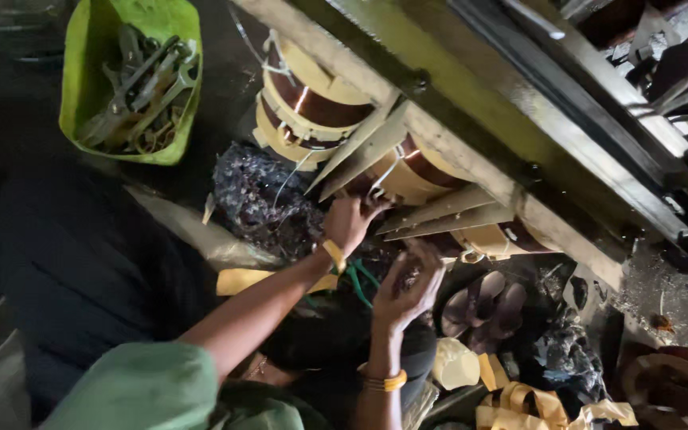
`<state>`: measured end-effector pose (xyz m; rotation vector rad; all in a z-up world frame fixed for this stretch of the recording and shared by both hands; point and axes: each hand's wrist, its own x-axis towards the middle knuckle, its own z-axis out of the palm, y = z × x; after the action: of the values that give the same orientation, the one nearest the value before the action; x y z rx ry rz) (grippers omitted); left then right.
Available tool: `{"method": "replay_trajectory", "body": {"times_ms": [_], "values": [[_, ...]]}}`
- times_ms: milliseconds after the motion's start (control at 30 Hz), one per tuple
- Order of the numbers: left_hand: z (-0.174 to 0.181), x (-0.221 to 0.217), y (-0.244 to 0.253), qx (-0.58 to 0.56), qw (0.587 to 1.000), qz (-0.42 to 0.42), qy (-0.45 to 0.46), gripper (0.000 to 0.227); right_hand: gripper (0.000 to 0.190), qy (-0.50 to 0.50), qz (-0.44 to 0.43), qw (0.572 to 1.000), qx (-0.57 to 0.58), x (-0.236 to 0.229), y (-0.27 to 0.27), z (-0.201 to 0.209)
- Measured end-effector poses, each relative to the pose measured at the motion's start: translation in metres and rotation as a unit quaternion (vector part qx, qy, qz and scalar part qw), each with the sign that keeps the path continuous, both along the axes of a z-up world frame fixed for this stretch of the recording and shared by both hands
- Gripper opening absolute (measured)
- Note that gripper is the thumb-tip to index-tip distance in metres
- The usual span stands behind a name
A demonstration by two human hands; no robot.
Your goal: The person sits on the floor and wraps beige insulating tape around copper-wound motor stator coils. They tear tape pieces, apply them to the coils, and use a wooden stick to press the tape into place.
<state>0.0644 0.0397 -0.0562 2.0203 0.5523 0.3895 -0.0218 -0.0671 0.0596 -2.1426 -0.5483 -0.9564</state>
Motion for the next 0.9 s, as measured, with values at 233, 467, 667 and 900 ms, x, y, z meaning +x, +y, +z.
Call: {"method": "replay_trajectory", "body": {"times_ms": [233, 467, 667, 900], "values": [[-0.01, -0.006, 0.014, 0.045, 0.994, -0.066, -0.072, 0.033, 0.017, 0.097, 0.06, 0.992, -0.053, 0.001, 0.05, 0.009], [0.024, -0.085, 0.144, -0.075, 0.977, 0.056, -0.192, 0.018, 0.021, 0.111, 0.076, 0.99, -0.046, 0.01, 0.129, -0.002], [0.007, -0.038, 0.224, -0.358, 0.887, -0.092, -0.275, 0.028, 0.034, -0.014, 0.156, 0.985, -0.07, 0.009, 0.192, -0.026], [-0.013, -0.026, 0.215, -0.512, 0.831, -0.08, -0.203, 0.024, 0.033, 0.054, 0.02, 0.991, -0.12, 0.03, 0.223, -0.039]]}}
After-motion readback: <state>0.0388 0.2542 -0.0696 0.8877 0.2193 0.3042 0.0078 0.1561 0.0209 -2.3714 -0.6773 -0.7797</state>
